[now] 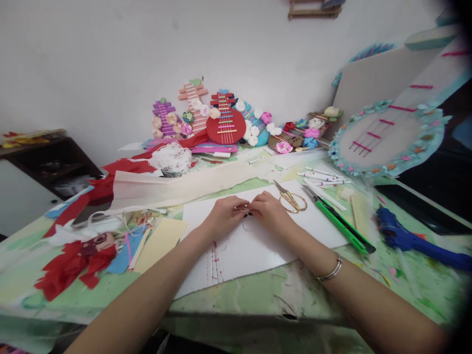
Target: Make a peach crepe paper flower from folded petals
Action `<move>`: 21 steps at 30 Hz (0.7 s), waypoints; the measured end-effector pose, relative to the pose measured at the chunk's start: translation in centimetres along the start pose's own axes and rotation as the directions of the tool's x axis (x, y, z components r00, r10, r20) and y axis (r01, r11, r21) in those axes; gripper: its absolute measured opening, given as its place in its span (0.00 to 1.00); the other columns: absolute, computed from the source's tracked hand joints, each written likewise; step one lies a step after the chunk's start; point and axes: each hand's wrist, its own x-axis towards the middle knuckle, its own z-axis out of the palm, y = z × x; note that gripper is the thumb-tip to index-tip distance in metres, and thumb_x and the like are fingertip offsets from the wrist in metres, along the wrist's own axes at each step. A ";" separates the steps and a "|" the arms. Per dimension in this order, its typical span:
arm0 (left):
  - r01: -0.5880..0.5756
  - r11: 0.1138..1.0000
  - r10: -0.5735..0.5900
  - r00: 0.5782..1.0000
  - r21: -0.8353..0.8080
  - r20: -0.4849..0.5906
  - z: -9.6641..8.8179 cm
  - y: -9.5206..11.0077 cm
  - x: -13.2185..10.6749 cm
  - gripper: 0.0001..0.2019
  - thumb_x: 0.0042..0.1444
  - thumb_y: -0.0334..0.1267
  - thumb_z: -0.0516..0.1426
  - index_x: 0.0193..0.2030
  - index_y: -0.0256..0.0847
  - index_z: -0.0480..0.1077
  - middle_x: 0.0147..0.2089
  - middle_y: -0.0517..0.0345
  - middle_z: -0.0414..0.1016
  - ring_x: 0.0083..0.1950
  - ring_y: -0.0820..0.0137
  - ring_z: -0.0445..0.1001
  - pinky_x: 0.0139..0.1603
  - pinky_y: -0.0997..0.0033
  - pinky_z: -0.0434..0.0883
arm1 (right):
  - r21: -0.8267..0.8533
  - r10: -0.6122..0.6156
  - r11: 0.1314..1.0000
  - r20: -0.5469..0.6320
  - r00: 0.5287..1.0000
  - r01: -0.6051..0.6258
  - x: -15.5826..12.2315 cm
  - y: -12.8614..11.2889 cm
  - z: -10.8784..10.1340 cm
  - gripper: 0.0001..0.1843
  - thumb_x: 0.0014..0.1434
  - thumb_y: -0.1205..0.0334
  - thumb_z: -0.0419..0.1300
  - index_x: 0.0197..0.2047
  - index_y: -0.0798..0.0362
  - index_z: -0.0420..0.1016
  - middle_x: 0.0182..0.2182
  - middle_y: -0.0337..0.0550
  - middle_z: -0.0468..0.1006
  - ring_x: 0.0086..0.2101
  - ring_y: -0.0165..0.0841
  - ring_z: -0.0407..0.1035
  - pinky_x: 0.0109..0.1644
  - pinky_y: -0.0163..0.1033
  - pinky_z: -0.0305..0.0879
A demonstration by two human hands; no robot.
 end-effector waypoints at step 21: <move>0.332 0.924 -0.308 0.940 -0.191 0.144 -2.5 -0.5 0.3 0.10 0.46 0.37 0.60 0.36 0.37 0.76 0.32 0.53 0.79 0.33 0.68 0.76 0.33 0.72 0.72 | 0.073 0.131 0.988 0.090 0.987 -0.138 0.3 0.3 -0.7 0.08 0.54 0.71 0.60 0.33 0.53 0.81 0.29 0.45 0.80 0.36 0.37 0.66 0.40 0.40 0.61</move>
